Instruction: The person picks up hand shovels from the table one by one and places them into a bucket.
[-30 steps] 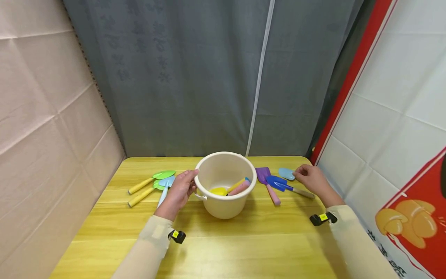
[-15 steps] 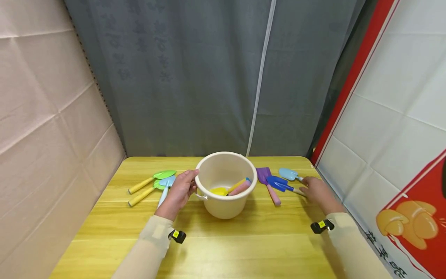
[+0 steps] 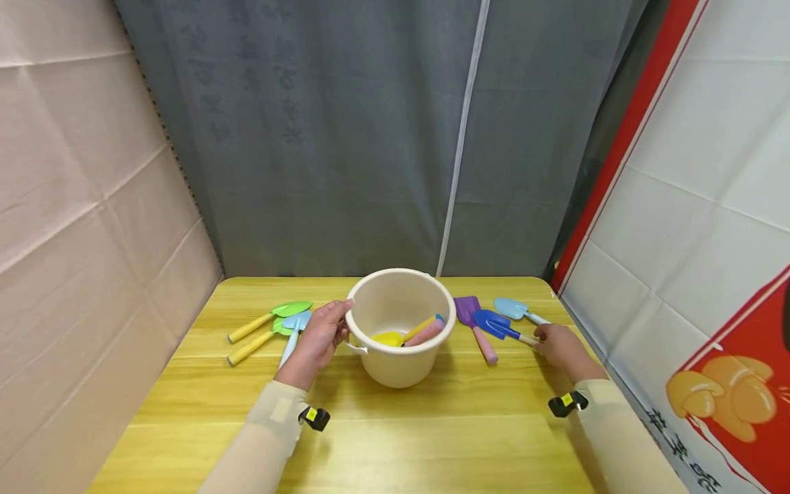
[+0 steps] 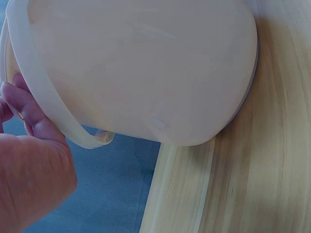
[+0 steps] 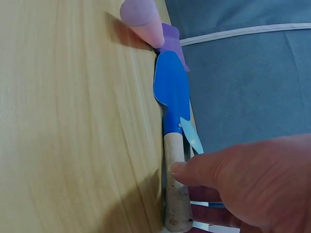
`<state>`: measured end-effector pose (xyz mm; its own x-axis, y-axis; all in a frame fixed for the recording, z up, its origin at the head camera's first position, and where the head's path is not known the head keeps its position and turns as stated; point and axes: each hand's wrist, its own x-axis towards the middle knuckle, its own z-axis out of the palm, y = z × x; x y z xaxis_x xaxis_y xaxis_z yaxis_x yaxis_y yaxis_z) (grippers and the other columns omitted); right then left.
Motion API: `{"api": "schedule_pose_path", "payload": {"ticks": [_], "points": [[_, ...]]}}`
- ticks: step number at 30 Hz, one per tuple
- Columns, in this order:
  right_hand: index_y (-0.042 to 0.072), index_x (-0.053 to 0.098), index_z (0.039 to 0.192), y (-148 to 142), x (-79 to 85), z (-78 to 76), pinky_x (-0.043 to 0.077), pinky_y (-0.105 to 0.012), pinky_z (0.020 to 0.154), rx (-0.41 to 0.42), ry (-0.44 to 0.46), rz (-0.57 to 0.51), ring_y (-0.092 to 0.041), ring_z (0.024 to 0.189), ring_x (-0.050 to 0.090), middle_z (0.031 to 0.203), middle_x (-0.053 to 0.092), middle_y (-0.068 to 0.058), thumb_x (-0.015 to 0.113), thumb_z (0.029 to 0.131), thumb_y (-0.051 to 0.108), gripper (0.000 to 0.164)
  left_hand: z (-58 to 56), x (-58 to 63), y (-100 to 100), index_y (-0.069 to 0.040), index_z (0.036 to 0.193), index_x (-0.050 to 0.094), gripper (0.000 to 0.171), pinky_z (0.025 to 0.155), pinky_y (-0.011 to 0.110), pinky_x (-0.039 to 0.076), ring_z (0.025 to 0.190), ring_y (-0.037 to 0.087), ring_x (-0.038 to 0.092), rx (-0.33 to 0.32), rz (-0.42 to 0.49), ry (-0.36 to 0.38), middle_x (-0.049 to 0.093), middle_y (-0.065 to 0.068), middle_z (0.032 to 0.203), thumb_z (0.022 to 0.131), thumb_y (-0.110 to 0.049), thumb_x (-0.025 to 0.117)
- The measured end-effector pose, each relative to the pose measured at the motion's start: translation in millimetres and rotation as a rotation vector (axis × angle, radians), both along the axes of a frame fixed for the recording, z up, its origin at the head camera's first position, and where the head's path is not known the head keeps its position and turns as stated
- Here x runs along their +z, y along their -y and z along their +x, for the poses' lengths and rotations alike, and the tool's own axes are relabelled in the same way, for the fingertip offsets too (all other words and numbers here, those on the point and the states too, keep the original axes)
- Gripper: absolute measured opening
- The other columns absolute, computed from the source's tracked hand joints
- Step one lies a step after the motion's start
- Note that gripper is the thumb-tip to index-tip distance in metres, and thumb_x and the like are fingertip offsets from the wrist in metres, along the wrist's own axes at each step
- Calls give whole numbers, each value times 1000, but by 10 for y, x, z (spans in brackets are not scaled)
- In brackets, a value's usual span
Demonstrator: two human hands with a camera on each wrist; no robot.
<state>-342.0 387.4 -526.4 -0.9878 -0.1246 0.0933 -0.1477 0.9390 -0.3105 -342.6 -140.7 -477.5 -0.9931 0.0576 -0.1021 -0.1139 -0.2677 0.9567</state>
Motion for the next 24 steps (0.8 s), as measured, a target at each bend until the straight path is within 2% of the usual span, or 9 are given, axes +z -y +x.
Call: {"api": "schedule_pose_path", "payload": {"ticks": [7,15,24], "points": [[-7,76,108,-16,-31,6,59,-60,85,2,6,13,-39,88,71,95,77,-18,81,95,5,18,4,4,-10,-1,101,66,29,57,16,48,64,7,53,6,1,3,60,-1,76,113,-27,65],[-5,76,105,3,-10,18,57,-55,82,-41,69,-17,-32,85,66,93,74,-15,81,96,5,15,-6,4,-21,-1,100,65,28,55,14,47,61,5,52,4,29,5,60,-3,73,112,-26,66],[-2,76,103,-19,-48,20,57,-54,81,-47,57,-33,-31,84,66,91,74,-12,81,97,5,10,-6,-2,-12,-2,99,65,27,55,14,47,61,5,53,0,40,8,60,-2,73,112,-26,66]]}}
